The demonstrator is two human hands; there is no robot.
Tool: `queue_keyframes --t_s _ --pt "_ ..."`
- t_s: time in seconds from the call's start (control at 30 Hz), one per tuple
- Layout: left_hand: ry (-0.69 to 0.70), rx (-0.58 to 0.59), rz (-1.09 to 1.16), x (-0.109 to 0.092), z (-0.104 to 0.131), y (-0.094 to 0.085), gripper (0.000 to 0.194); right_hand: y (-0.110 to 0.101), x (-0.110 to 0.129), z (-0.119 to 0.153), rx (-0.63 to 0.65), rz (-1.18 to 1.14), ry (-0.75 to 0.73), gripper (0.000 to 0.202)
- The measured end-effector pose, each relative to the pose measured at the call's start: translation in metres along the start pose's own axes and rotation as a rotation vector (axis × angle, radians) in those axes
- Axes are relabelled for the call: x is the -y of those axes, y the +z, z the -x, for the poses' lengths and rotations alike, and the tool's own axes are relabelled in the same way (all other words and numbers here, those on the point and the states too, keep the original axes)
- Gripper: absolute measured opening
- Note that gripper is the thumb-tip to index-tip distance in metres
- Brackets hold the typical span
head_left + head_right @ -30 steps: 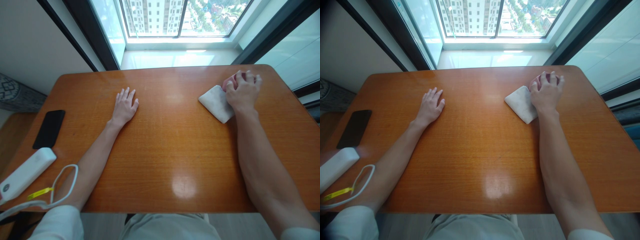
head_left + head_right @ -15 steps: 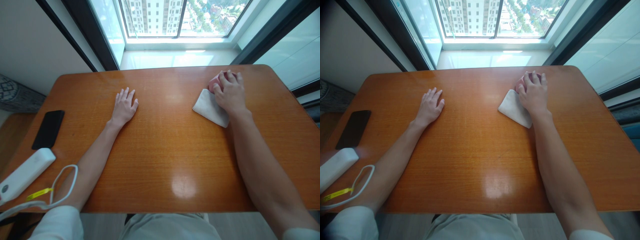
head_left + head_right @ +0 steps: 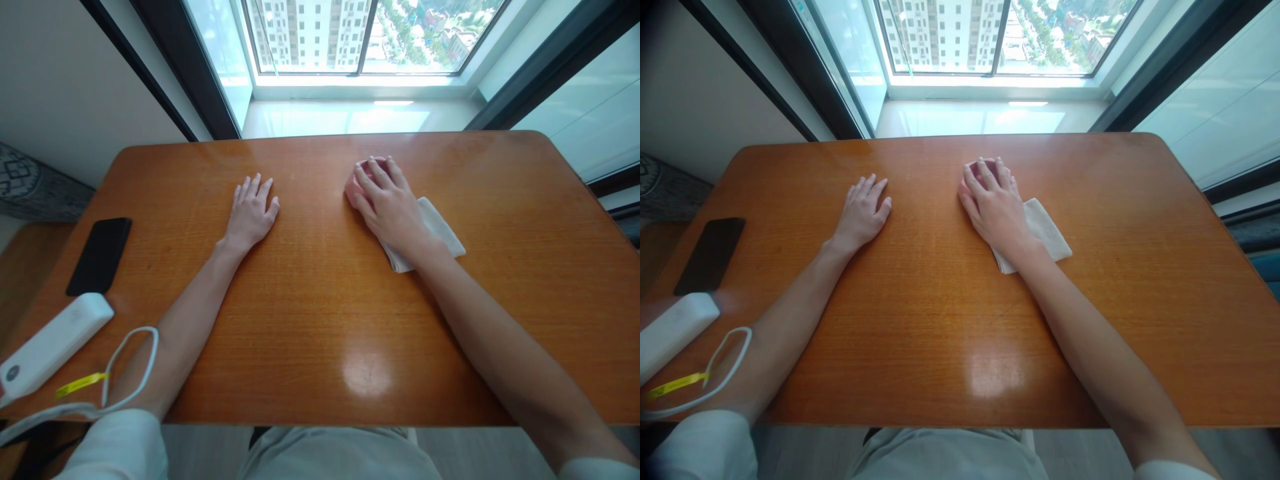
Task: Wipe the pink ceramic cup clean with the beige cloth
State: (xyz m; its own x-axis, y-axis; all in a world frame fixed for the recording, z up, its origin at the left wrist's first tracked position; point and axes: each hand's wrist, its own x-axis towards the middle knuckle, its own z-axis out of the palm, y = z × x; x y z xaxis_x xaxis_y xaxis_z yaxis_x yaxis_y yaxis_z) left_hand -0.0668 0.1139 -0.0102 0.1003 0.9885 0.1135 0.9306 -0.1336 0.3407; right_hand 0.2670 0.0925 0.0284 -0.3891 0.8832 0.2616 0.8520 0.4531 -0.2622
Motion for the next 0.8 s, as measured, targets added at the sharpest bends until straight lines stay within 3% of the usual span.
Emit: queue_keyframes --t_s 0.07,0.27,0.4,0.53,0.8 --pt "0.004 -0.002 0.005 0.000 0.000 0.000 0.075 0.005 0.022 0.002 -0.035 -0.023 -0.009 0.065" --pt "0.007 0.000 -0.018 0.001 -0.001 0.001 0.076 0.015 0.093 0.020 0.031 -0.058 -0.169 0.057" --pt "0.019 -0.017 -0.021 0.004 -0.002 0.004 0.075 0.019 0.126 0.037 0.041 -0.083 -0.271 0.056" --pt "0.018 -0.025 -0.016 0.006 -0.004 0.005 0.072 0.022 0.139 0.046 0.058 -0.111 -0.312 0.059" --pt "0.011 -0.013 -0.033 0.004 -0.003 0.004 0.073 0.020 0.139 0.046 0.065 -0.088 -0.328 0.058"
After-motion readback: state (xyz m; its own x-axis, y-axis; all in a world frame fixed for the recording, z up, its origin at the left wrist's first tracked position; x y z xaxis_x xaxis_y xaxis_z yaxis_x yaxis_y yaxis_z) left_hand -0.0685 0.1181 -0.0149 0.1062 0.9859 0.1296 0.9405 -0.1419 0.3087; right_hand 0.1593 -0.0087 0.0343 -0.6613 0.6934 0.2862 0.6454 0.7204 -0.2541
